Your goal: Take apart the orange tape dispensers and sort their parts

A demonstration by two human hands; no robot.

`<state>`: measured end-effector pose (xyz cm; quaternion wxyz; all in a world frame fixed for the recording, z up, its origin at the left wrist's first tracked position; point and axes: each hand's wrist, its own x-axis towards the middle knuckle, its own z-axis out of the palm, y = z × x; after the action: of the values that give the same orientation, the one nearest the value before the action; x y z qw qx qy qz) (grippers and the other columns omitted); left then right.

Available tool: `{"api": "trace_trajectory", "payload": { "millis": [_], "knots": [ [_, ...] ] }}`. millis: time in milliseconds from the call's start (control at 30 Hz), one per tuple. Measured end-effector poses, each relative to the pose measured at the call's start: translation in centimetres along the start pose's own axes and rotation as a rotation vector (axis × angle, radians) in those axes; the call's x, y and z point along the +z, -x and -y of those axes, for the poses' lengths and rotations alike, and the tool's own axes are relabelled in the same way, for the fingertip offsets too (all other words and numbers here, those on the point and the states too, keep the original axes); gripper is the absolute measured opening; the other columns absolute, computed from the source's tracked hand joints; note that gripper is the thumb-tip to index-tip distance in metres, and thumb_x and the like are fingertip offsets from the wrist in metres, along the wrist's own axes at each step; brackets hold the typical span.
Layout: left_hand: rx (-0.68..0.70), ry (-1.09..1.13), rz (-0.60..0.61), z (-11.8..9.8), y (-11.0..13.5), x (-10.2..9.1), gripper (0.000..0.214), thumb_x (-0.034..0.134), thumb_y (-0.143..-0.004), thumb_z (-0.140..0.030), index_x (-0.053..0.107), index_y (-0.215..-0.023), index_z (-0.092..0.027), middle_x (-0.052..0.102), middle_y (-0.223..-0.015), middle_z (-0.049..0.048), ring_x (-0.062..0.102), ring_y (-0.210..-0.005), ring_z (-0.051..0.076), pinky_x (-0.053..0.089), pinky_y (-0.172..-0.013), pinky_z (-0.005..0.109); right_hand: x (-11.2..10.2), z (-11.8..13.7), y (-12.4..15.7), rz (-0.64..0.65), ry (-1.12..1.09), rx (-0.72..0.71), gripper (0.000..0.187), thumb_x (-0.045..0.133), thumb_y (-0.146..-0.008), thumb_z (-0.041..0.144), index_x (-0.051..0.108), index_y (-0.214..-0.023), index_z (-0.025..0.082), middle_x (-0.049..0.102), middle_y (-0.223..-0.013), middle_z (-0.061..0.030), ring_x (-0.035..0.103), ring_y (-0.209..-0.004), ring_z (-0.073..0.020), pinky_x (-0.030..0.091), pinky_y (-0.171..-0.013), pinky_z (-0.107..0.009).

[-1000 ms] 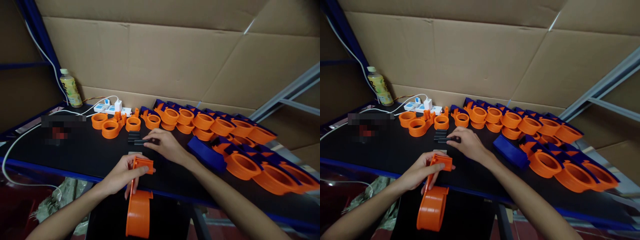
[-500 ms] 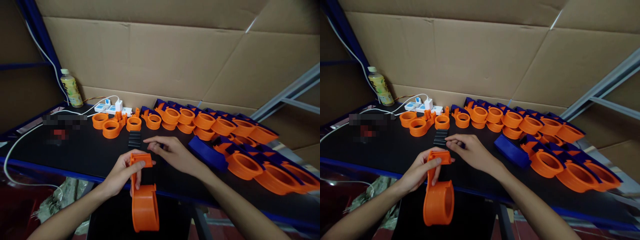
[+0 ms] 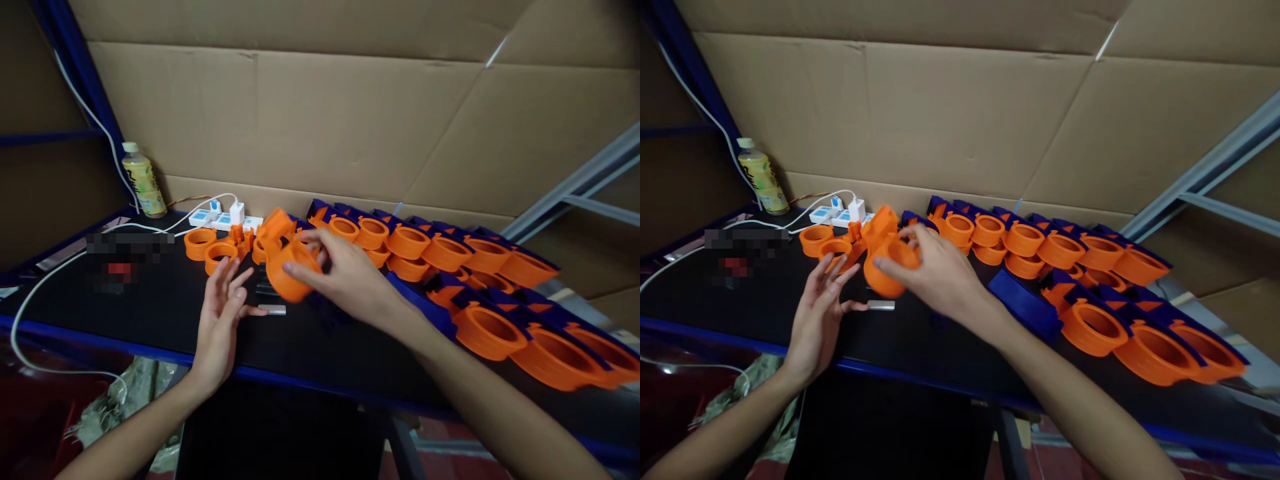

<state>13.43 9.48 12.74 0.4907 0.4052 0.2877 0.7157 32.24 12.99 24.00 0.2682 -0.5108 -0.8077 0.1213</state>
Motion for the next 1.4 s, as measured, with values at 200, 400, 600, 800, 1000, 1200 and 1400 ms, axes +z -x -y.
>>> {"api": "trace_trajectory", "payload": {
  "millis": [200, 400, 600, 800, 1000, 1200, 1400],
  "knots": [
    [0.094, -0.209, 0.073, 0.8, 0.5, -0.3, 0.034, 0.067, -0.087, -0.028, 0.060, -0.120, -0.026, 0.048, -0.145, 0.0119, 0.052, -0.129, 0.034, 0.063, -0.067, 0.033, 4.2, -1.5, -10.7, -0.080, 0.251, 0.055, 0.073, 0.047, -0.084, 0.078, 0.058, -0.123, 0.017, 0.066, -0.121, -0.0167, 0.062, -0.110, -0.0353, 0.049, -0.088, -0.047],
    [0.068, -0.293, 0.136, 0.8, 0.8, -0.3, 0.020, 0.064, -0.090, -0.029, 0.064, -0.109, -0.022, 0.054, -0.135, 0.0119, 0.058, -0.117, 0.030, 0.062, -0.063, 0.030, 7.7, -0.9, -15.1, -0.078, 0.316, 0.058, 0.082, 0.042, -0.084, 0.080, 0.056, -0.127, 0.011, 0.066, -0.121, -0.0210, 0.061, -0.113, -0.0362, 0.048, -0.091, -0.045],
    [0.041, -0.327, 0.177, 1.0, 0.6, -0.5, 0.017, 0.061, -0.092, -0.030, 0.066, -0.105, -0.022, 0.055, -0.131, 0.0109, 0.061, -0.106, 0.026, 0.062, -0.063, 0.030, 7.0, -1.4, -15.6, -0.028, 0.423, 0.098, 0.076, 0.024, -0.094, 0.073, 0.058, -0.127, 0.014, 0.067, -0.121, -0.0195, 0.062, -0.114, -0.0321, 0.047, -0.091, -0.042],
    [0.033, -0.343, 0.208, 0.7, 0.8, -0.4, 0.015, 0.058, -0.093, -0.029, 0.067, -0.102, -0.020, 0.055, -0.127, 0.0114, 0.061, -0.101, 0.024, 0.061, -0.062, 0.030, 1.4, -5.8, -14.2, -0.015, 0.591, 0.221, 0.057, 0.057, -0.088, 0.056, 0.064, -0.120, 0.009, 0.067, -0.119, -0.0235, 0.058, -0.119, -0.0347, 0.045, -0.094, -0.041],
    [0.021, -0.342, 0.213, 0.5, 0.9, -0.2, 0.015, 0.057, -0.094, -0.029, 0.067, -0.101, -0.020, 0.056, -0.125, 0.0108, 0.063, -0.094, 0.021, 0.060, -0.062, 0.028, -1.6, -9.4, -11.1, 0.010, 0.698, 0.235, 0.049, 0.072, -0.080, 0.044, 0.064, -0.118, 0.013, 0.065, -0.123, -0.0206, 0.058, -0.118, -0.0344, 0.046, -0.089, -0.039],
    [-0.005, -0.327, 0.215, 0.3, 0.9, -0.1, 0.017, 0.057, -0.094, -0.031, 0.068, -0.100, -0.020, 0.059, -0.122, 0.0111, 0.064, -0.094, 0.021, 0.060, -0.062, 0.028, -0.9, -10.0, -9.2, -0.001, 0.691, 0.226, 0.045, 0.070, -0.080, 0.027, 0.060, -0.121, 0.011, 0.070, -0.105, -0.0193, 0.066, -0.099, -0.0316, 0.047, -0.077, -0.036],
    [-0.056, -0.225, 0.224, 0.6, 0.9, -0.2, 0.025, 0.062, -0.091, -0.034, 0.067, -0.112, -0.020, 0.063, -0.126, 0.0133, 0.063, -0.110, 0.029, 0.062, -0.070, 0.035, -0.8, -6.9, -7.3, -0.094, 0.627, 0.063, 0.039, 0.056, -0.091, 0.026, 0.055, -0.129, 0.017, 0.070, -0.110, -0.0135, 0.066, -0.100, -0.0280, 0.045, -0.077, -0.034]
  ]
}}
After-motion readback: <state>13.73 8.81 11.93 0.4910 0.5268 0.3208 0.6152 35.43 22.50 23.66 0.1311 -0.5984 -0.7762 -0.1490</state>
